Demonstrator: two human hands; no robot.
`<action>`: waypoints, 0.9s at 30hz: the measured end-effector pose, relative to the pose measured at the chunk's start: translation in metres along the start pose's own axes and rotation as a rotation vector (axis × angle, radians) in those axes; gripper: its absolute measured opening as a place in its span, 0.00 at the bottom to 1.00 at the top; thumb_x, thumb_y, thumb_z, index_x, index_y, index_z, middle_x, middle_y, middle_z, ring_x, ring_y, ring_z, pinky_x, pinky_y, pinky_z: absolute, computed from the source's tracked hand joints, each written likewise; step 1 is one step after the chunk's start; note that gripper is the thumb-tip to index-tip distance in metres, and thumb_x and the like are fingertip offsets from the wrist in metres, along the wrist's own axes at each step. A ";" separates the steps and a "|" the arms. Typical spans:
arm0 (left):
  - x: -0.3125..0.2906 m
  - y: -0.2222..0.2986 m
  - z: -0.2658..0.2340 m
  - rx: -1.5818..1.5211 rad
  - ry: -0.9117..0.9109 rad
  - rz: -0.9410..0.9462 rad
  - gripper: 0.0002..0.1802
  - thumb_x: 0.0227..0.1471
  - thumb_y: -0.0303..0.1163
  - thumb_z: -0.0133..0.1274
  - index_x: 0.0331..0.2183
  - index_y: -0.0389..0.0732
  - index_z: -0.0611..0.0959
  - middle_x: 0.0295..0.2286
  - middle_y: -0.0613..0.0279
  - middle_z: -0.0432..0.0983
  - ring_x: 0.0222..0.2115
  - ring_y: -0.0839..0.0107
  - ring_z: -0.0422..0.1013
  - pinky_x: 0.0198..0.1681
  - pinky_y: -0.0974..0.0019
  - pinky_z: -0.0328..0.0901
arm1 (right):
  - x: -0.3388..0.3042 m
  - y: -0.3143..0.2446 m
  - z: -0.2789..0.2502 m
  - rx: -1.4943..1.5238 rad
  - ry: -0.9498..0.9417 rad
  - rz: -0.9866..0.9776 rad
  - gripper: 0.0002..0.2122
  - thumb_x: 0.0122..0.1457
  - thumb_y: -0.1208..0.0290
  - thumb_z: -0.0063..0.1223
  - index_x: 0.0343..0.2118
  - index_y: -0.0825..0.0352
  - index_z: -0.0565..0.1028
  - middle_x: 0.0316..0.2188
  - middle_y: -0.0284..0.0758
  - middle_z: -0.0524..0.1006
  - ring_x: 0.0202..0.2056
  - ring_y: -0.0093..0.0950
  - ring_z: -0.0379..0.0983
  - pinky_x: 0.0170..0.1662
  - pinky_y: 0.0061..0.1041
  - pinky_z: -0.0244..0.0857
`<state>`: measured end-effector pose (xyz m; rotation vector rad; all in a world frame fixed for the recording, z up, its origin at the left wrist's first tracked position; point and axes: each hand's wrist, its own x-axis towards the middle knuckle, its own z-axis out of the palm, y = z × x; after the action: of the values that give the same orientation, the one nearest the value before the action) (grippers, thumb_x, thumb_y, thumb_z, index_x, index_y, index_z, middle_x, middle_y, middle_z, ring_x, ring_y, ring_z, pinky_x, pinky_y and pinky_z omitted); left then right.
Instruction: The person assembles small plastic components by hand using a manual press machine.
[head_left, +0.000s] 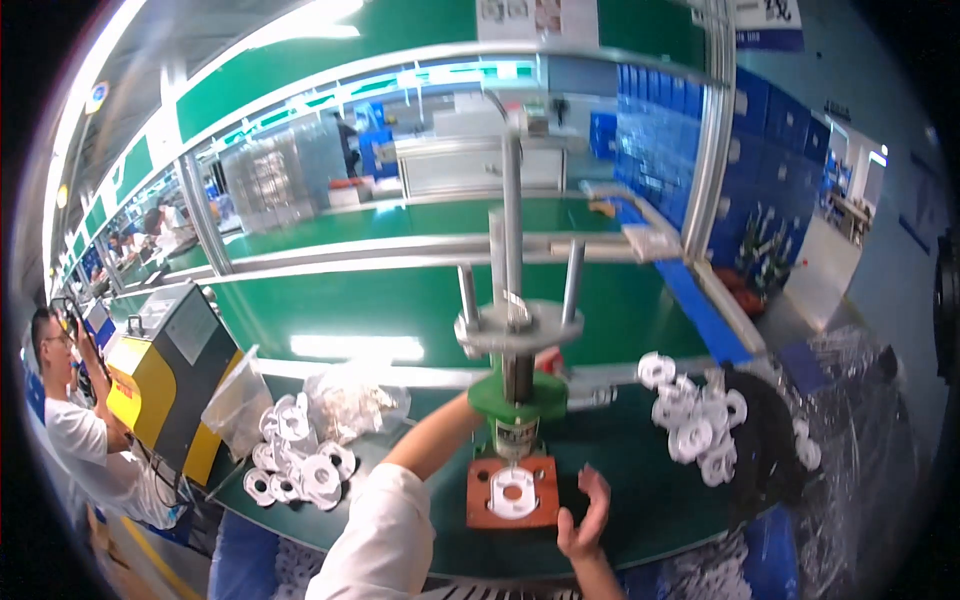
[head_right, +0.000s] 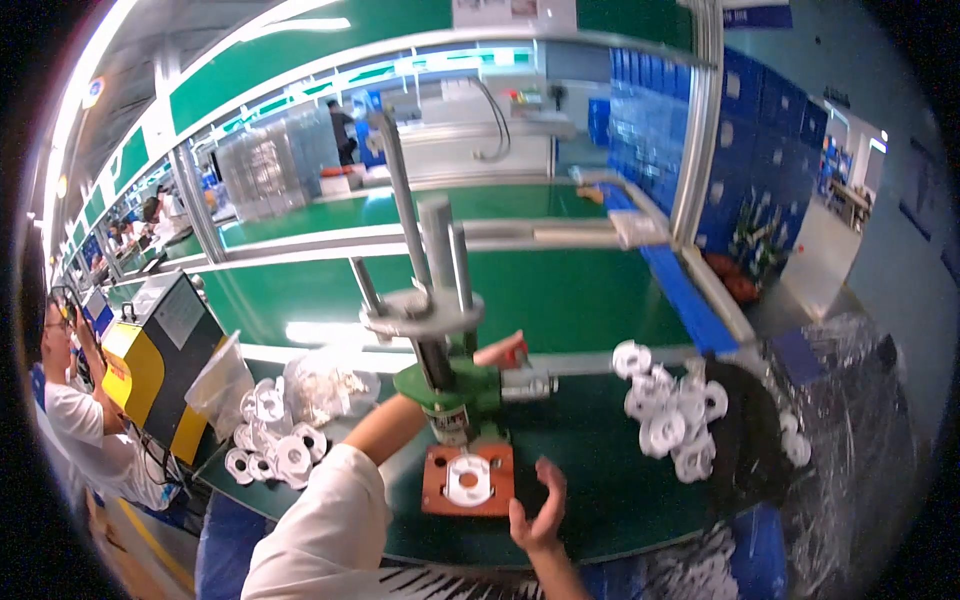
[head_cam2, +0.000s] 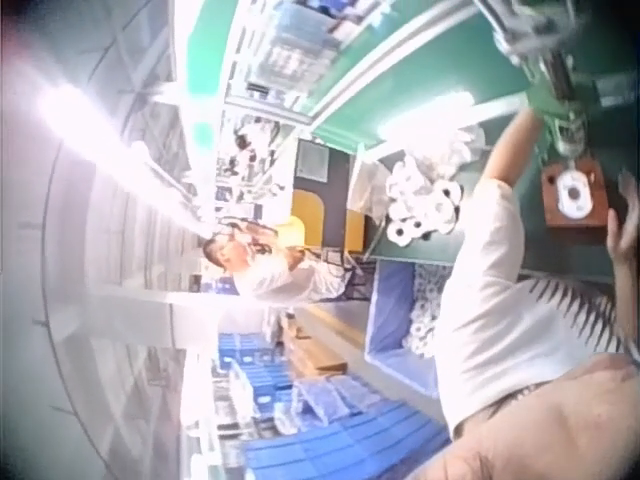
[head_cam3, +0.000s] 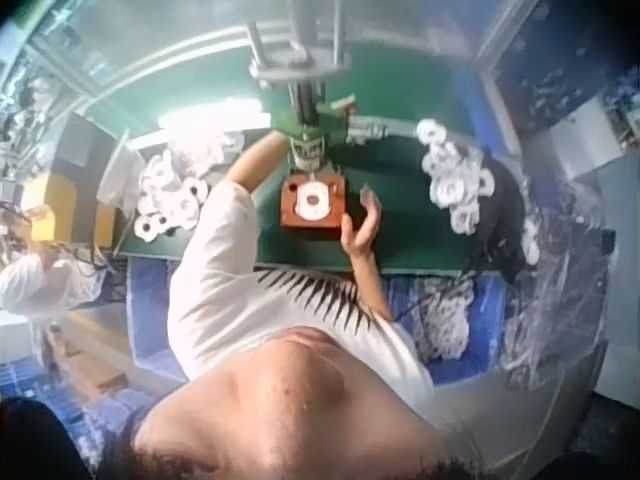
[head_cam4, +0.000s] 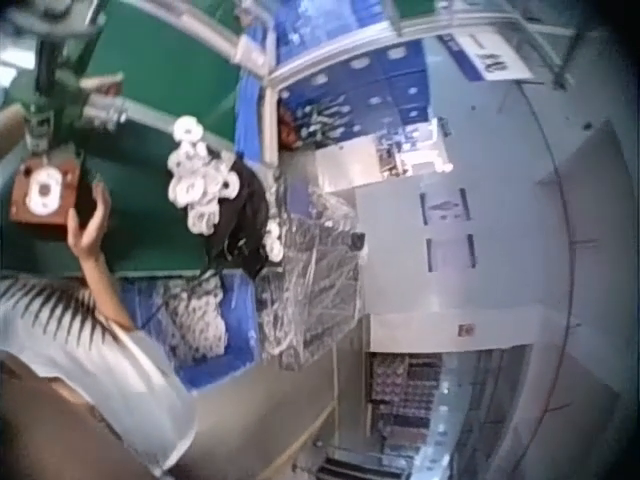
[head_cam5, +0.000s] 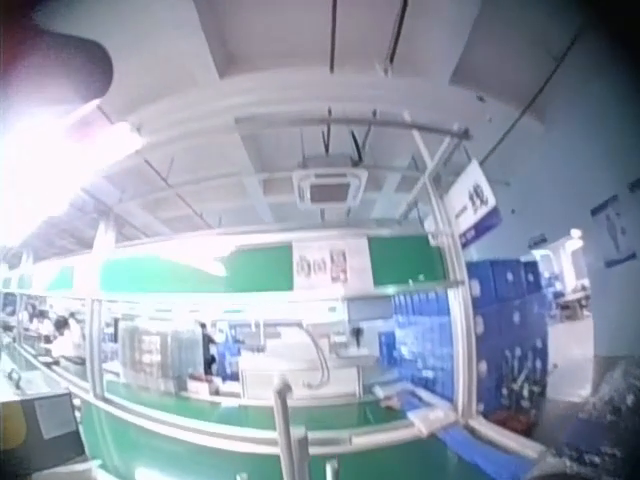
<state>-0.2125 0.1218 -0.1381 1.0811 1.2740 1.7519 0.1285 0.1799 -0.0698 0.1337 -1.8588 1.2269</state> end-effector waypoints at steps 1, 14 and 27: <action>0.005 -0.007 -0.025 0.405 0.061 0.168 0.28 0.46 0.38 0.57 0.48 0.40 0.68 0.37 0.60 0.68 0.38 0.71 0.67 0.42 0.68 0.65 | -0.002 -0.004 0.004 -0.015 -0.026 -0.035 0.28 0.52 0.61 0.48 0.50 0.77 0.57 0.48 0.50 0.63 0.47 0.39 0.63 0.48 0.32 0.59; 0.067 0.410 0.112 0.627 0.129 -0.075 0.33 0.51 0.61 0.37 0.34 0.36 0.71 0.19 0.55 0.73 0.19 0.70 0.72 0.19 0.74 0.65 | 0.006 -0.005 0.003 -0.033 -0.029 -0.073 0.27 0.50 0.65 0.51 0.51 0.72 0.59 0.48 0.48 0.64 0.49 0.43 0.62 0.52 0.38 0.56; 0.035 0.535 0.219 0.885 -0.356 -0.466 0.30 0.57 0.51 0.35 0.40 0.29 0.71 0.34 0.37 0.73 0.37 0.58 0.73 0.37 0.67 0.70 | 0.010 -0.012 0.002 0.023 -0.056 -0.186 0.25 0.52 0.63 0.48 0.48 0.75 0.61 0.48 0.51 0.63 0.47 0.40 0.63 0.43 0.31 0.65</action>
<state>-0.0620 0.0914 0.4198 1.3259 1.9144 0.5846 0.1279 0.1756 -0.0548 0.3494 -1.8355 1.1258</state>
